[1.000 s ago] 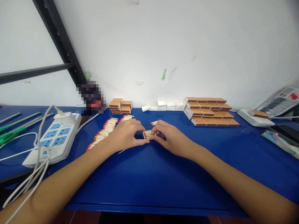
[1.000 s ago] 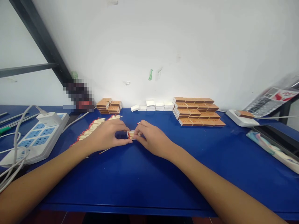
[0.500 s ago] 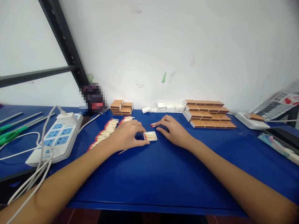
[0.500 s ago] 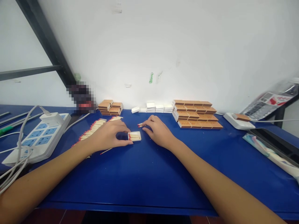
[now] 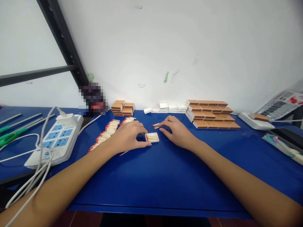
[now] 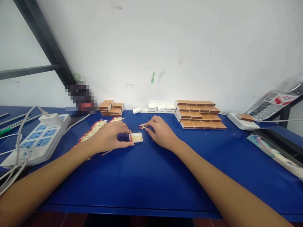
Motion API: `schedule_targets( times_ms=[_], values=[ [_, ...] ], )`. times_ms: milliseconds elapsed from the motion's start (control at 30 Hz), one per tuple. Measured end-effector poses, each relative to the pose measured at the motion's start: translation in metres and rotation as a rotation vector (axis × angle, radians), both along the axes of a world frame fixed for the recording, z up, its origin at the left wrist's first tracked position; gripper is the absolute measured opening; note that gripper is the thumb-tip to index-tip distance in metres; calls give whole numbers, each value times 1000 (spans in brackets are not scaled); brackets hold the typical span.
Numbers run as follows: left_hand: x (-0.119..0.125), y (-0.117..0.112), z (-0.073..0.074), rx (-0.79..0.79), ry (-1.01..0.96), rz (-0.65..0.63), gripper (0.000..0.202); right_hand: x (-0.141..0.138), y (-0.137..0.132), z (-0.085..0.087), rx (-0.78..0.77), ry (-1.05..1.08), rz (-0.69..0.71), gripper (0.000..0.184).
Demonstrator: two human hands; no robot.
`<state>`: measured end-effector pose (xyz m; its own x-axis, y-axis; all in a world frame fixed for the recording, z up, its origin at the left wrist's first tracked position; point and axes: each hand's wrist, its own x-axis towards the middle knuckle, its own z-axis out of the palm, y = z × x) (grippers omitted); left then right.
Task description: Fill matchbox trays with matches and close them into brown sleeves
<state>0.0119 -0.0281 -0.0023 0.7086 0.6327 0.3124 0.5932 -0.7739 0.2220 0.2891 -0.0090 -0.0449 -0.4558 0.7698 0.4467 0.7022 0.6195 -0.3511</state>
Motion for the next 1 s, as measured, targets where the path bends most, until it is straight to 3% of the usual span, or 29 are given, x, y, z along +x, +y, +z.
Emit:
schedule_targets(
  times_ms=[333, 533, 767, 1000],
  values=[
    [0, 1, -1, 9, -9, -2, 31, -2, -3, 4, -31, 28, 41, 23],
    [0, 0, 0, -3, -3, -6, 32, 0, 1, 3, -50, 36, 41, 9],
    [1, 1, 1, -11, 0, 1, 32, 2, 2, 9, -46, -44, 46, 15],
    [1, -1, 0, 26, 8, 47, 34, -13, -18, 15, -45, 119, 78, 12]
  ],
)
